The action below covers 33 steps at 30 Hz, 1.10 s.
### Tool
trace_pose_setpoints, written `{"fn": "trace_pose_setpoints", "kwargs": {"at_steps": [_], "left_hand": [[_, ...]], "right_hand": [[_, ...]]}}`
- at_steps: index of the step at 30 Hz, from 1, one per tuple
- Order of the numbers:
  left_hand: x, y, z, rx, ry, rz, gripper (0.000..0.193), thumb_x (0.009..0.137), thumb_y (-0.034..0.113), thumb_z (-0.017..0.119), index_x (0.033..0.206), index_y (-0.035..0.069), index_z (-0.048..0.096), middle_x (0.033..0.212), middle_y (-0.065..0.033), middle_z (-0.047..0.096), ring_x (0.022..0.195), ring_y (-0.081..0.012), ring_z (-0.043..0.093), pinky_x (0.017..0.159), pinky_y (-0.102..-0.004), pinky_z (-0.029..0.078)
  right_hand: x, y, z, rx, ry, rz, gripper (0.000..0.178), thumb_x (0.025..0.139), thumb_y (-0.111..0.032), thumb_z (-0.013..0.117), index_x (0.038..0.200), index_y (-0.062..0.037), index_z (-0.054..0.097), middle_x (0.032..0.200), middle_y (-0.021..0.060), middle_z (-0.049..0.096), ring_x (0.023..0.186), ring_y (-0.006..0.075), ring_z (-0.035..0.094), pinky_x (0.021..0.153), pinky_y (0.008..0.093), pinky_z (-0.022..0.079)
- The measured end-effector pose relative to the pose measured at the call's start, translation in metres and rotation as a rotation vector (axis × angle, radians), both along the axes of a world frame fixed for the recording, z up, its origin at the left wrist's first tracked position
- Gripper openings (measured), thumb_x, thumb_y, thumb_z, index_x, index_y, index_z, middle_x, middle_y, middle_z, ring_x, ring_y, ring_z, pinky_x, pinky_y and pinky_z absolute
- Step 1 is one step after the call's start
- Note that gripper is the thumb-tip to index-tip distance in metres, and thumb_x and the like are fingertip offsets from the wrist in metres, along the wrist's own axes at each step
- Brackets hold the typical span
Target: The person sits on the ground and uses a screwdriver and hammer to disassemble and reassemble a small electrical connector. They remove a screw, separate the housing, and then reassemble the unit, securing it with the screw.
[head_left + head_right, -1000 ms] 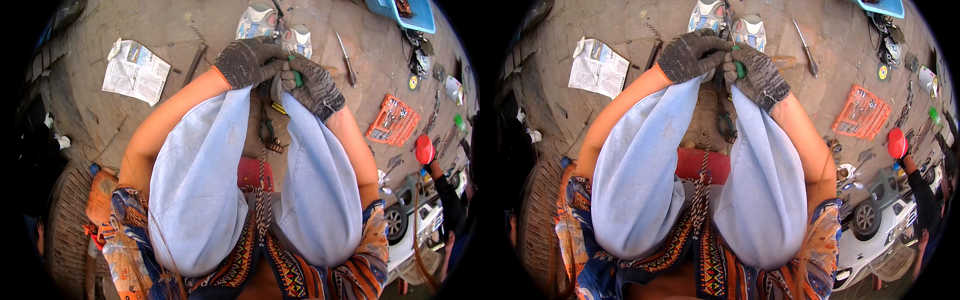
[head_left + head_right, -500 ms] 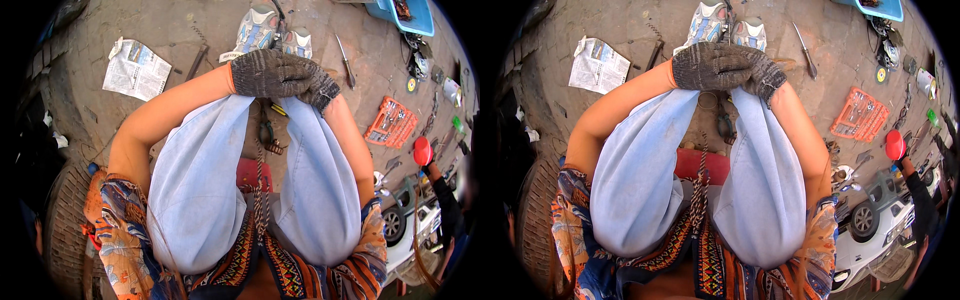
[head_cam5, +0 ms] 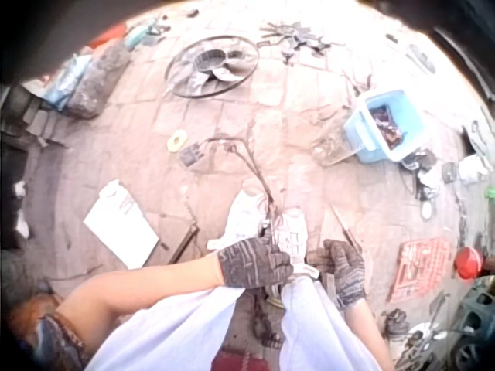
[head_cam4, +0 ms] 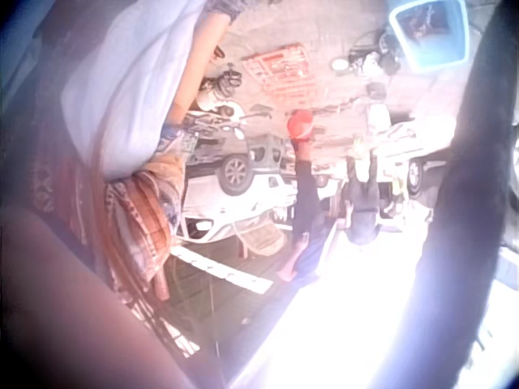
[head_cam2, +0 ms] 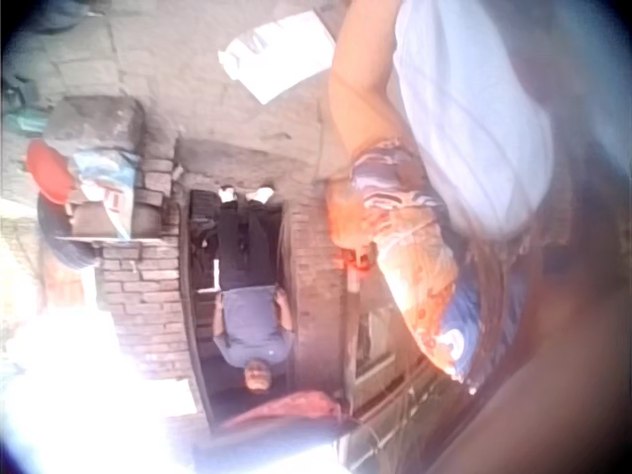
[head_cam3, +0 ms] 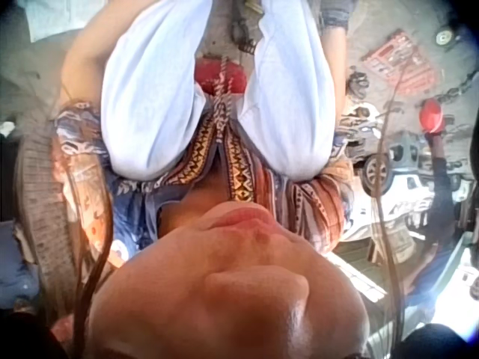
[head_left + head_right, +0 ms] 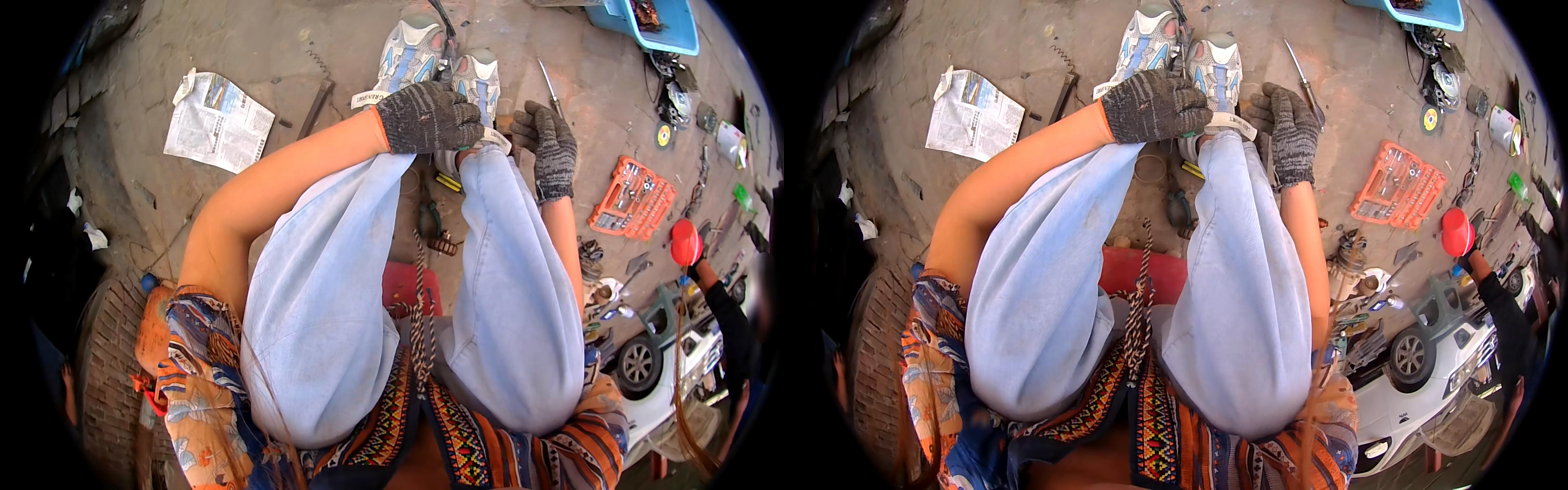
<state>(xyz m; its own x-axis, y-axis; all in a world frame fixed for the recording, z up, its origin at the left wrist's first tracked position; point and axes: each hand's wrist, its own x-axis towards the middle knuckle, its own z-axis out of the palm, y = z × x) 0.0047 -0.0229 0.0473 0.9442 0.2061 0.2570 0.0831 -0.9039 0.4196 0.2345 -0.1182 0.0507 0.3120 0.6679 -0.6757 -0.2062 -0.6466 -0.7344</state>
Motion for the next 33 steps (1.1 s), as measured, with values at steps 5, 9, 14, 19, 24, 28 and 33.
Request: {"fn": "trace_pose_setpoints", "kwargs": {"at_steps": [5,9,14,19,24,28,33], "left_hand": [[0.001,-0.002,-0.01,-0.031,-0.058,0.07,0.029,0.077,0.023,0.062,0.105,0.016,0.064,0.105,-0.0047,0.062,0.093,-0.0232,0.063,0.071,-0.0364,0.053],[-0.006,-0.006,-0.011,-0.035,-0.004,0.075,0.029,0.076,0.024,0.063,0.105,0.016,0.064,0.103,-0.0047,0.062,0.093,-0.0233,0.062,0.07,-0.0359,0.052],[0.003,-0.003,-0.014,-0.003,-0.106,0.129,0.026,0.08,0.029,0.058,0.103,0.02,0.065,0.096,-0.0032,0.063,0.076,-0.0244,0.062,0.059,-0.0381,0.05],[0.0,-0.003,-0.01,-0.006,-0.077,0.129,0.027,0.08,0.029,0.058,0.105,0.019,0.064,0.098,-0.0035,0.062,0.078,-0.0244,0.063,0.06,-0.039,0.05],[-0.003,0.0,-0.009,-0.057,-0.007,0.131,0.033,0.075,0.027,0.067,0.107,0.019,0.064,0.104,-0.0041,0.063,0.087,-0.0235,0.063,0.072,-0.037,0.051],[-0.003,0.001,-0.004,-0.109,-0.052,0.21,0.031,0.073,0.025,0.069,0.103,0.018,0.065,0.1,-0.002,0.064,0.085,-0.023,0.063,0.071,-0.0366,0.051],[0.0,0.004,-0.006,-0.092,-0.119,0.199,0.027,0.077,0.03,0.062,0.1,0.017,0.066,0.094,-0.0038,0.064,0.08,-0.0239,0.064,0.066,-0.0379,0.051]], "right_hand": [[0.053,-0.113,-0.052,-0.315,-0.91,0.196,0.048,0.08,-0.027,0.075,0.117,-0.0013,0.057,0.104,0.0152,0.066,0.096,0.0231,0.064,0.086,0.0346,0.05],[0.039,-0.154,-0.101,-0.411,-0.696,0.183,0.049,0.075,-0.029,0.078,0.11,-0.0011,0.06,0.102,0.0172,0.066,0.096,0.0292,0.064,0.088,0.0376,0.049],[0.038,-0.142,-0.107,-0.448,-0.742,0.278,0.048,0.075,-0.029,0.077,0.11,-0.0015,0.061,0.102,0.0172,0.066,0.096,0.0292,0.064,0.088,0.0376,0.049],[0.034,-0.132,-0.111,-0.443,-0.768,0.356,0.046,0.075,-0.029,0.077,0.109,-0.0018,0.061,0.102,0.0172,0.066,0.096,0.0292,0.064,0.088,0.0376,0.049],[0.034,-0.122,-0.113,-0.432,-0.788,0.405,0.045,0.075,-0.029,0.077,0.108,-0.0022,0.062,0.101,0.0172,0.067,0.096,0.0292,0.064,0.088,0.0376,0.049],[0.034,-0.117,-0.115,-0.43,-0.805,0.443,0.044,0.075,-0.029,0.077,0.107,-0.0024,0.062,0.101,0.0172,0.067,0.096,0.0292,0.064,0.089,0.0376,0.049],[0.034,-0.113,-0.115,-0.422,-0.821,0.491,0.043,0.075,-0.029,0.076,0.107,-0.0028,0.063,0.101,0.0172,0.067,0.096,0.0291,0.064,0.089,0.0376,0.049]]}}
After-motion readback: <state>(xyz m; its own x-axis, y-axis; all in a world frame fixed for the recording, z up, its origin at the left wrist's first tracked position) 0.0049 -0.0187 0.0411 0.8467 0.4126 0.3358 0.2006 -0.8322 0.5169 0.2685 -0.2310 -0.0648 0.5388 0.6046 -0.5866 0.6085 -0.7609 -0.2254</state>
